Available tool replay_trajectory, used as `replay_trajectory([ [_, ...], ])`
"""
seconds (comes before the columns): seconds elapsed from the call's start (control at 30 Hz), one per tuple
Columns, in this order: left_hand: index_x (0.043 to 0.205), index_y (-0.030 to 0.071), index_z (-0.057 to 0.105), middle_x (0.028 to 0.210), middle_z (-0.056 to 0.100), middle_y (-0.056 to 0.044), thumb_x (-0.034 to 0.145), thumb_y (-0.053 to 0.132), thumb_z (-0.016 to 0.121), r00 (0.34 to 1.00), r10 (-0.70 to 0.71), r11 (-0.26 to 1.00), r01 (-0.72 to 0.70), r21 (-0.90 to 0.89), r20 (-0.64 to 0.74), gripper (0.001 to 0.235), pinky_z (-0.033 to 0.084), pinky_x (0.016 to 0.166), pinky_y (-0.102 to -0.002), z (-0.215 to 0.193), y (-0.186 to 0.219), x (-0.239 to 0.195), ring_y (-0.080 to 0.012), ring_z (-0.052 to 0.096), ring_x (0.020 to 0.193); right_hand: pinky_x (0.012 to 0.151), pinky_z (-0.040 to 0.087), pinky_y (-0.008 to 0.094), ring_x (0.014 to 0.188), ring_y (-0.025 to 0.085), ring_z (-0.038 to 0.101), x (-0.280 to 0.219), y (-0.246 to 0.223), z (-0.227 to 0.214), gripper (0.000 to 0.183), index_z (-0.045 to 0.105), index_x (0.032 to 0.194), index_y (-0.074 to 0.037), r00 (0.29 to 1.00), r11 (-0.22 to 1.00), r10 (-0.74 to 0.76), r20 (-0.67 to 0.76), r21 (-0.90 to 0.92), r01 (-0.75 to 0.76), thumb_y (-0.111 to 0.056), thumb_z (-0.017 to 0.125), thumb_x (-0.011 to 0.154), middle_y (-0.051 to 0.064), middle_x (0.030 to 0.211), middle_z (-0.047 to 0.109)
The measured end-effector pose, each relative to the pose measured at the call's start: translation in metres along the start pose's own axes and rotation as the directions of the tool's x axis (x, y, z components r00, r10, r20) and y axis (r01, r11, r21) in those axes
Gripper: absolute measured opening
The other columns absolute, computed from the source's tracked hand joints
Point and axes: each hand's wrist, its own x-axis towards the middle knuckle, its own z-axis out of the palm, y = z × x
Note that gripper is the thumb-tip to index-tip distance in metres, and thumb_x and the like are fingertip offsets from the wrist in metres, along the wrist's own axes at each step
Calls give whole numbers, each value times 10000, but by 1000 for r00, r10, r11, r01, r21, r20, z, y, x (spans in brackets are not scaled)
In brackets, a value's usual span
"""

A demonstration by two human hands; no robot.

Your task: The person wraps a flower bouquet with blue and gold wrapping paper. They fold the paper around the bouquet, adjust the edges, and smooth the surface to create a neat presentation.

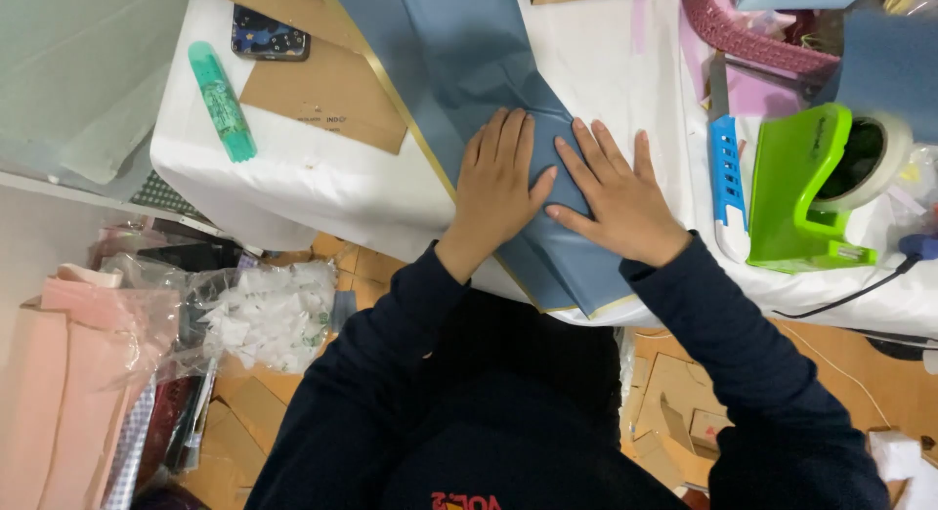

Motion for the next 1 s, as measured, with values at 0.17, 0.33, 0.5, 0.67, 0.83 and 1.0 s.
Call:
replay_trajectory([
  [0.17, 1361, -11, 557, 1371, 600, -139, 978, 446, 624, 1000, 5, 1000, -5, 10, -8, 601, 496, 1079, -431, -6, 1, 4, -311, 558, 1319, 1195, 244, 496, 1485, 404, 336, 24, 33, -49, 809, 339, 1580, -24, 991, 927, 33, 131, 366, -79, -505, 567, 971, 255, 1580, 409],
  [0.33, 1347, -8, 575, 1376, 600, -132, 927, 433, 711, 1000, -12, 1000, 12, 17, 1, 624, 500, 1080, -428, -6, 2, 4, -310, 555, 1329, 932, 533, 251, 1023, 124, 661, 94, 67, -61, 232, 689, 1221, -41, 974, 710, 218, -67, 695, -112, -193, 697, 1046, 62, 1181, 717],
  [0.5, 1328, -36, 594, 1361, 612, -165, 921, 387, 689, 999, -42, 997, 43, -61, 11, 594, 492, 1070, -449, -14, 1, 9, -338, 555, 1325, 709, 526, 156, 777, 26, 634, 167, 53, -25, 212, 697, 1082, -127, 946, 431, 311, 87, 875, -223, -302, 757, 977, -39, 921, 703],
  [0.67, 1321, -25, 605, 1347, 615, -149, 881, 387, 715, 995, -87, 993, 91, -80, 57, 612, 487, 1071, -431, -21, 0, 15, -315, 553, 1325, 605, 476, 137, 628, -23, 545, 196, 59, -13, 164, 676, 897, -168, 942, 278, 312, 125, 936, -217, -241, 808, 959, -96, 720, 634],
  [0.83, 1301, -25, 629, 1351, 617, -153, 895, 380, 688, 992, -94, 988, 103, -116, 79, 576, 483, 1080, -430, -21, -3, 16, -321, 548, 1333, 486, 468, 171, 534, 28, 507, 214, 68, 10, 193, 649, 886, -140, 921, 337, 356, 159, 897, -285, -175, 830, 945, -68, 668, 588],
  [1.0, 1325, -43, 610, 1361, 631, -161, 854, 701, 665, 993, -78, 991, 87, -105, 86, 883, 477, 1101, -424, -24, -7, 16, -317, 555, 1326, 599, 477, 280, 626, 129, 595, 181, 63, 4, 241, 699, 1083, -95, 923, 763, 348, -166, 621, -177, -329, 746, 1049, 4, 774, 654],
])
